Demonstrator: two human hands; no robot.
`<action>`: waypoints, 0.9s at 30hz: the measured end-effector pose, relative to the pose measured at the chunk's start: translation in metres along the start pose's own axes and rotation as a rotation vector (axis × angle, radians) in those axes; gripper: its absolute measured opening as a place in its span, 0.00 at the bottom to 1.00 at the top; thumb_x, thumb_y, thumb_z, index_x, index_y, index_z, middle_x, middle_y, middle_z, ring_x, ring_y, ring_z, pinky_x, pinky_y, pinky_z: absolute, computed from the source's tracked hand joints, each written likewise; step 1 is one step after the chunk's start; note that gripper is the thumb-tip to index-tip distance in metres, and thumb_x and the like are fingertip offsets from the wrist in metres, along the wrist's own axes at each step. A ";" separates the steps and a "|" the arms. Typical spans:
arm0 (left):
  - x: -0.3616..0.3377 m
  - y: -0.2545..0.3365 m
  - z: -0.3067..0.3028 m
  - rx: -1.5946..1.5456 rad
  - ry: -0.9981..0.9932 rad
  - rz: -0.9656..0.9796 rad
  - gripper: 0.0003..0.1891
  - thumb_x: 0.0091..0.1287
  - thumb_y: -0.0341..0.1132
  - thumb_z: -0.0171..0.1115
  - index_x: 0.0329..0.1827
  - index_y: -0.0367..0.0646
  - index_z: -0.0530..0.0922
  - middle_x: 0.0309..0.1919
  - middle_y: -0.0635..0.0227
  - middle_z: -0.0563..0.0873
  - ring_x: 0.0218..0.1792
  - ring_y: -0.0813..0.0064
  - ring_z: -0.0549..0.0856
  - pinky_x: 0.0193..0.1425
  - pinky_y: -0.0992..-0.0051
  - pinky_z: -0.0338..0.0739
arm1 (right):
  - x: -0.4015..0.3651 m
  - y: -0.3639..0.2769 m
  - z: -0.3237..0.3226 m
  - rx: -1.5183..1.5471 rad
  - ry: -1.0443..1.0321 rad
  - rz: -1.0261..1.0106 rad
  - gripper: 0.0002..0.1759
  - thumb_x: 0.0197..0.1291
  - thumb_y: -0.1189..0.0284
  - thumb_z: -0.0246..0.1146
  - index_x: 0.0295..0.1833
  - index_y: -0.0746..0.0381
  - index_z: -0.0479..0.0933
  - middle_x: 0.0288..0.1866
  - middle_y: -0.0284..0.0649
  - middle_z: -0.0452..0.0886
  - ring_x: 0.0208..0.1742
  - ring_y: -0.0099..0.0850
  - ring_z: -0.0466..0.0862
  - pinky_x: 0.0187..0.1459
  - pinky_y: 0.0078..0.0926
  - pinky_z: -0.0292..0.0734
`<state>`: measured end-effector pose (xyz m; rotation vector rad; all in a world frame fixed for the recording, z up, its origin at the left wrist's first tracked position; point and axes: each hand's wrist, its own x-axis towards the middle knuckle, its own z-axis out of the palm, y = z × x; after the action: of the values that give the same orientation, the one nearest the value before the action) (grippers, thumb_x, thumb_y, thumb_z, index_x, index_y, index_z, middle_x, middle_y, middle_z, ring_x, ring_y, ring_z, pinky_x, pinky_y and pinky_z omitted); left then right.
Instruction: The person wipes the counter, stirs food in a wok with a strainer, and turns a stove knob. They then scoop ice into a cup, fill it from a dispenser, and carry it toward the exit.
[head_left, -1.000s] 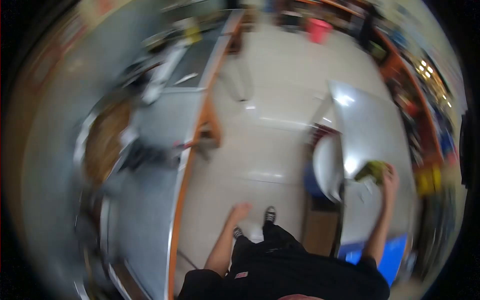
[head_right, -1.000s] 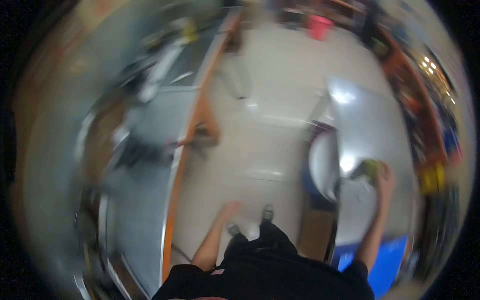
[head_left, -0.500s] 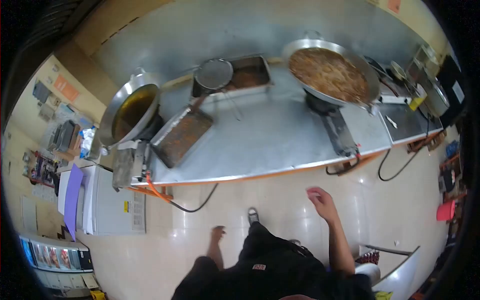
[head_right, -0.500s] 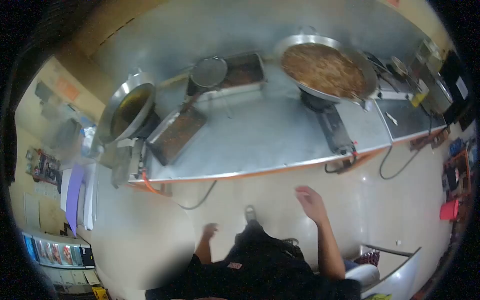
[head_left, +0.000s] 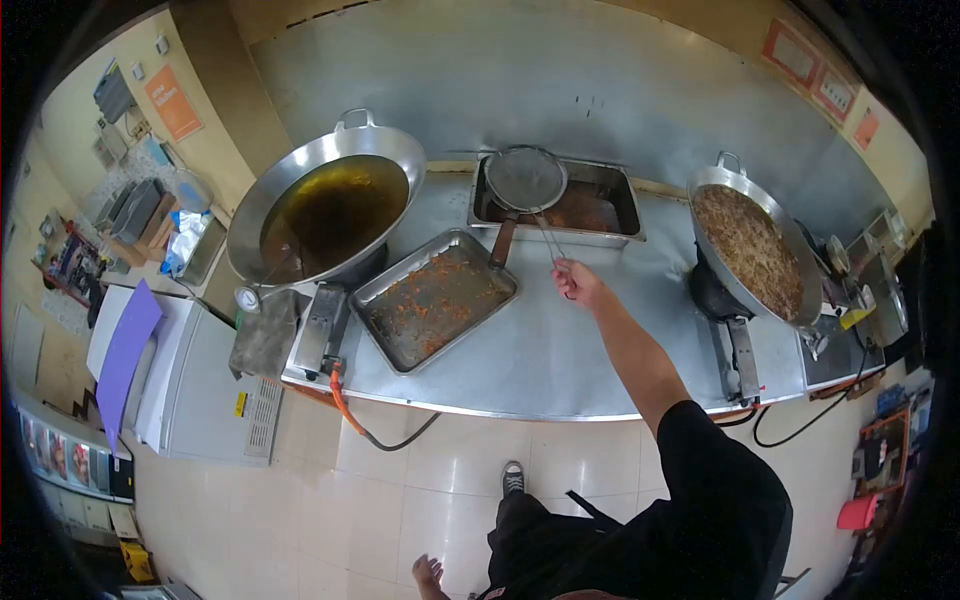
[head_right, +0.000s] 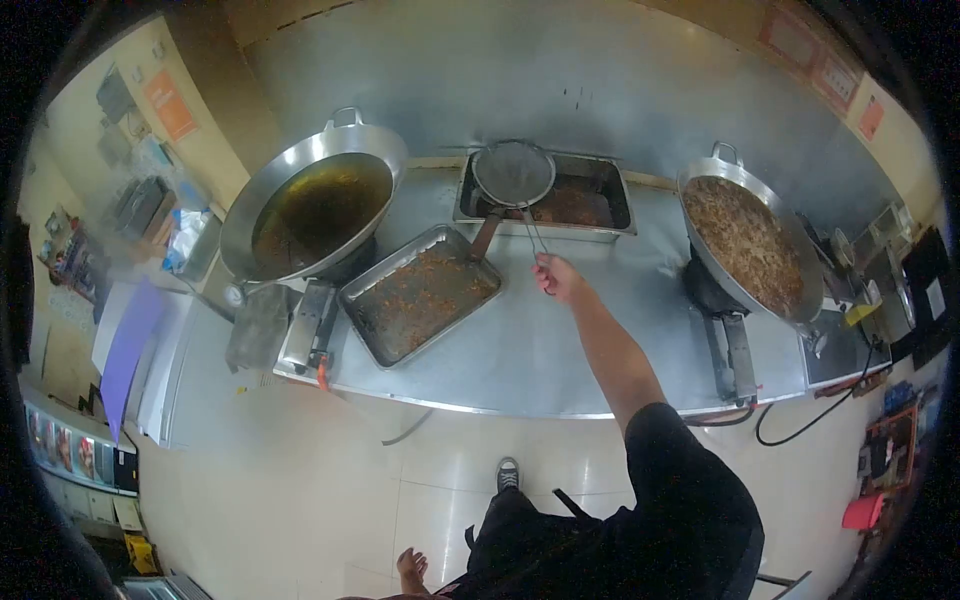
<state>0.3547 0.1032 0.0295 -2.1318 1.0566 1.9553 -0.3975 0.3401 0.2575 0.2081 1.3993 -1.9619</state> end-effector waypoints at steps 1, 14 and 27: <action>0.007 -0.004 -0.012 0.005 0.027 -0.046 0.21 0.68 0.44 0.52 0.63 0.51 0.68 0.51 0.59 0.80 0.41 0.63 0.82 0.39 0.66 0.78 | 0.000 -0.009 0.007 -0.048 0.001 -0.029 0.17 0.68 0.64 0.47 0.56 0.64 0.63 0.33 0.40 0.74 0.23 0.21 0.69 0.19 0.19 0.63; 0.039 0.084 0.152 0.355 -0.476 0.171 0.21 0.67 0.45 0.53 0.60 0.48 0.69 0.48 0.56 0.81 0.43 0.59 0.81 0.43 0.61 0.77 | -0.437 -0.198 0.007 -0.659 0.525 -0.338 0.20 0.71 0.68 0.41 0.65 0.50 0.67 0.26 0.28 0.65 0.19 0.14 0.60 0.16 0.13 0.53; -0.023 0.079 0.237 0.711 -0.501 0.256 0.20 0.67 0.47 0.54 0.58 0.47 0.71 0.46 0.57 0.82 0.38 0.63 0.84 0.34 0.65 0.79 | -0.586 -0.189 -0.315 -1.663 1.368 -0.154 0.25 0.52 0.79 0.51 0.60 0.62 0.69 0.44 0.56 0.80 0.48 0.53 0.80 0.48 0.48 0.74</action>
<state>0.1126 0.1664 0.0355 -1.1195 1.6288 1.6817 -0.1655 0.9111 0.5718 0.6426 3.3363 0.1107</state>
